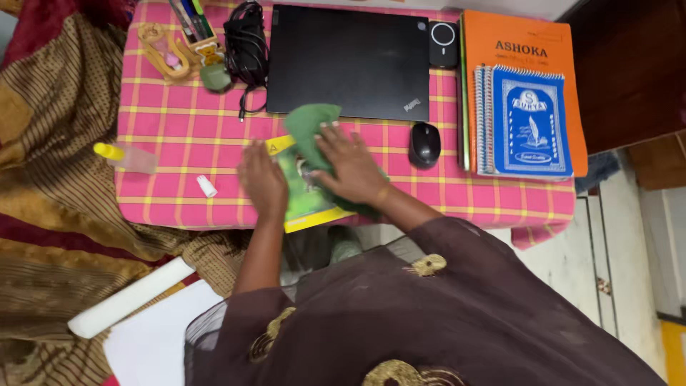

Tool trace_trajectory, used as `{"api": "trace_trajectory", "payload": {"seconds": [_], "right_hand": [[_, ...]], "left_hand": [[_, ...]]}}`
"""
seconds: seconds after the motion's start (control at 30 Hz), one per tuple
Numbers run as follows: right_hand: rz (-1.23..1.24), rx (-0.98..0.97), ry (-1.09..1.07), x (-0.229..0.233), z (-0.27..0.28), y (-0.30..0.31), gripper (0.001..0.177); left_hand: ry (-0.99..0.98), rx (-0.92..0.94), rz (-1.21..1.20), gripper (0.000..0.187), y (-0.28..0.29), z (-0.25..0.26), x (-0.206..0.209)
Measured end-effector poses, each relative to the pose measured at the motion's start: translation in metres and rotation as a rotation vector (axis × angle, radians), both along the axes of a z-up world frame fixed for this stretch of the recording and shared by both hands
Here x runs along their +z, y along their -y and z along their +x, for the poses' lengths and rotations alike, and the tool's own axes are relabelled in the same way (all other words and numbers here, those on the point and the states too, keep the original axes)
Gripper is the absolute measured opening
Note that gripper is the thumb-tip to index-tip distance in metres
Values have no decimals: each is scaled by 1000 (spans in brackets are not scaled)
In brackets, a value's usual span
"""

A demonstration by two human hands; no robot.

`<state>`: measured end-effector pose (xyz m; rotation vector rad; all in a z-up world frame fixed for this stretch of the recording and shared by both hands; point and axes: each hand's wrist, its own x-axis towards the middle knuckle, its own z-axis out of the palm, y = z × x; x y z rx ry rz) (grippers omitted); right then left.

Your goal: The person wipes the surfaces of multiple notebooks and office files using a green cloth while they are placed on a desk and a nearby chair.

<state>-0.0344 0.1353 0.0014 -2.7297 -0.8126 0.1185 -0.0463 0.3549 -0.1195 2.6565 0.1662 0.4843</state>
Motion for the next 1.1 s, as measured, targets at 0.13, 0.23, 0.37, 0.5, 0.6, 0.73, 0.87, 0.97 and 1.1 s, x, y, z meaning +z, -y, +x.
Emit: {"api": "trace_trajectory", "payload": {"seconds": [0.13, 0.23, 0.37, 0.5, 0.6, 0.73, 0.87, 0.97, 1.1], "right_hand": [[-84, 111, -72, -40, 16, -25, 84], [-80, 242, 80, -74, 10, -28, 73], [88, 665, 5, -81, -6, 5, 58], [221, 350, -142, -50, 7, 69, 32], [196, 156, 231, -16, 26, 103, 41], [126, 53, 181, 1, 24, 105, 37], [-443, 1, -124, 0, 12, 95, 50], [-464, 5, -141, 10, 8, 92, 63], [-205, -8, 138, 35, 1, 82, 68]], "left_hand": [[167, 182, -25, 50, -20, -35, 14], [170, 358, 17, 51, -42, -44, 28], [222, 433, -312, 61, -84, -46, 37], [265, 458, -121, 75, -133, -39, 27], [256, 463, -51, 94, -159, -18, 31], [203, 560, -387, 111, -180, 1, 24], [192, 490, -480, 111, -205, 12, -4], [98, 609, -469, 103, -221, 17, -21], [173, 520, -422, 100, -226, 13, -13]]}}
